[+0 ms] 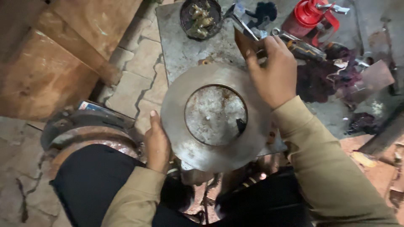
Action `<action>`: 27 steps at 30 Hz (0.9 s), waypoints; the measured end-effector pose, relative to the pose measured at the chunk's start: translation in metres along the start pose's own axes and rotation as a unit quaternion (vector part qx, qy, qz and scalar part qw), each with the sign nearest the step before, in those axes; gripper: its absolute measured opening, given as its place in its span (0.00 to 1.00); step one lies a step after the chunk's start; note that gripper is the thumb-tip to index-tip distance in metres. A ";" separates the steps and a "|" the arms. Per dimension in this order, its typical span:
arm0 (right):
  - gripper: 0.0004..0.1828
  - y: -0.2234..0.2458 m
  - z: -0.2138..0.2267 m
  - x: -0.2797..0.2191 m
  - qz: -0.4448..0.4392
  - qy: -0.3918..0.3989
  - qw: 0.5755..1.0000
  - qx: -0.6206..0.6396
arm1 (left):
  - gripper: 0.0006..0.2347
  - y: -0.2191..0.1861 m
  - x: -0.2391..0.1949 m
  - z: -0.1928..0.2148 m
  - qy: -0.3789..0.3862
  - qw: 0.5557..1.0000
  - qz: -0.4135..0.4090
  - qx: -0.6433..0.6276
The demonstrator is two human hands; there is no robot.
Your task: The person cleans a circular metal clutch plate by hand, using a small piece of sandpaper to scrub the surface of the plate while it sits on a metal workbench, and then handles a metal rod to check the assembly.
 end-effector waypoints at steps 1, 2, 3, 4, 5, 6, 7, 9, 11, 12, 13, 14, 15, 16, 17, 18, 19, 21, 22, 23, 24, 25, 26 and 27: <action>0.10 -0.002 0.000 0.001 -0.032 0.023 0.999 -0.007 | 0.35 0.001 0.001 -0.001 -0.003 1.000 0.012 0.001; 0.10 -0.005 0.002 0.002 -0.064 0.046 0.997 -0.014 | 0.35 0.003 0.003 -0.002 -0.005 1.000 0.024 0.003; 0.11 -0.007 0.002 0.000 -0.101 0.066 0.993 -0.019 | 0.35 0.003 0.004 0.000 -0.006 0.999 0.034 0.010; 0.11 -0.007 0.003 -0.001 -0.077 0.085 0.993 -0.036 | 0.34 0.004 0.003 0.002 -0.011 0.999 0.037 -0.009; 0.11 -0.010 0.009 -0.001 -0.056 0.099 0.992 -0.058 | 0.33 0.003 0.003 0.000 -0.009 0.999 0.038 -0.028; 0.11 -0.012 0.013 -0.004 -0.036 0.114 0.990 -0.080 | 0.32 0.002 0.005 -0.001 -0.007 0.998 0.039 -0.047; 0.11 -0.014 0.016 -0.009 -0.050 0.133 0.986 -0.088 | 0.30 0.002 0.005 -0.003 0.006 0.997 0.013 -0.076; 0.11 -0.015 0.020 -0.021 -0.076 0.171 0.977 -0.104 | 0.26 0.000 0.006 -0.005 0.030 0.989 -0.035 -0.140; 0.11 -0.012 0.023 -0.036 -0.063 0.216 0.969 -0.107 | 0.25 0.000 0.006 -0.005 0.041 0.984 -0.050 -0.165; 0.12 -0.009 0.024 -0.045 -0.057 0.239 0.963 -0.107 | 0.24 0.000 0.006 -0.006 0.045 0.982 -0.056 -0.177; 0.13 -0.004 0.024 -0.054 -0.041 0.243 0.961 -0.122 | 0.23 -0.001 0.006 -0.005 0.027 0.985 -0.055 -0.163; 0.14 0.002 0.022 -0.062 -0.025 0.247 0.959 -0.136 | 0.23 -0.002 0.006 -0.004 0.008 0.987 -0.054 -0.149; 0.14 0.010 0.021 -0.072 -0.009 0.251 0.957 -0.148 | 0.22 -0.005 0.005 -0.002 -0.011 0.990 -0.054 -0.133; 0.14 0.018 0.021 -0.082 -0.026 0.240 0.959 -0.147 | 0.20 -0.010 0.007 -0.001 -0.019 0.979 -0.067 -0.192; 0.15 0.028 0.021 -0.092 -0.042 0.227 0.962 -0.146 | 0.18 -0.018 0.010 -0.001 -0.026 0.964 -0.081 -0.253; 0.15 0.038 0.020 -0.102 -0.058 0.214 0.964 -0.145 | 0.17 -0.027 0.011 0.000 -0.033 0.945 -0.095 -0.311; 0.13 0.050 0.022 -0.115 -0.086 0.207 0.965 -0.140 | 0.17 -0.036 0.008 0.003 -0.037 0.944 -0.129 -0.303; 0.13 0.074 0.026 -0.138 -0.111 0.188 0.966 -0.138 | 0.18 -0.056 0.001 0.012 -0.048 0.937 -0.199 -0.284; 0.15 0.086 0.029 -0.148 -0.109 0.176 0.968 -0.141 | 0.18 -0.069 -0.002 0.012 -0.032 0.927 -0.241 -0.285; 0.16 0.090 0.028 -0.153 -0.107 0.165 0.970 -0.141 | 0.18 -0.081 -0.006 0.016 -0.017 0.916 -0.285 -0.283; 0.15 0.086 0.028 -0.152 -0.116 0.133 0.972 -0.158 | 0.18 -0.093 -0.009 0.019 -0.003 0.902 -0.327 -0.280; 0.14 0.082 0.028 -0.151 -0.125 0.103 0.971 -0.174 | 0.17 -0.106 -0.010 0.024 0.009 0.904 -0.354 -0.240; 0.13 0.080 0.028 -0.150 -0.134 0.073 0.970 -0.190 | 0.16 -0.121 -0.005 0.028 0.020 0.903 -0.381 -0.200; 0.12 0.076 0.025 -0.147 -0.135 0.074 0.968 -0.197 | 0.15 -0.136 -0.001 0.030 0.031 0.899 -0.404 -0.164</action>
Point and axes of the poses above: each hand's wrist, its own x-axis towards the middle knuckle, its own z-axis out of the back of the hand, y = z × x, the point moved 2 cm from there along x, towards the middle knuckle
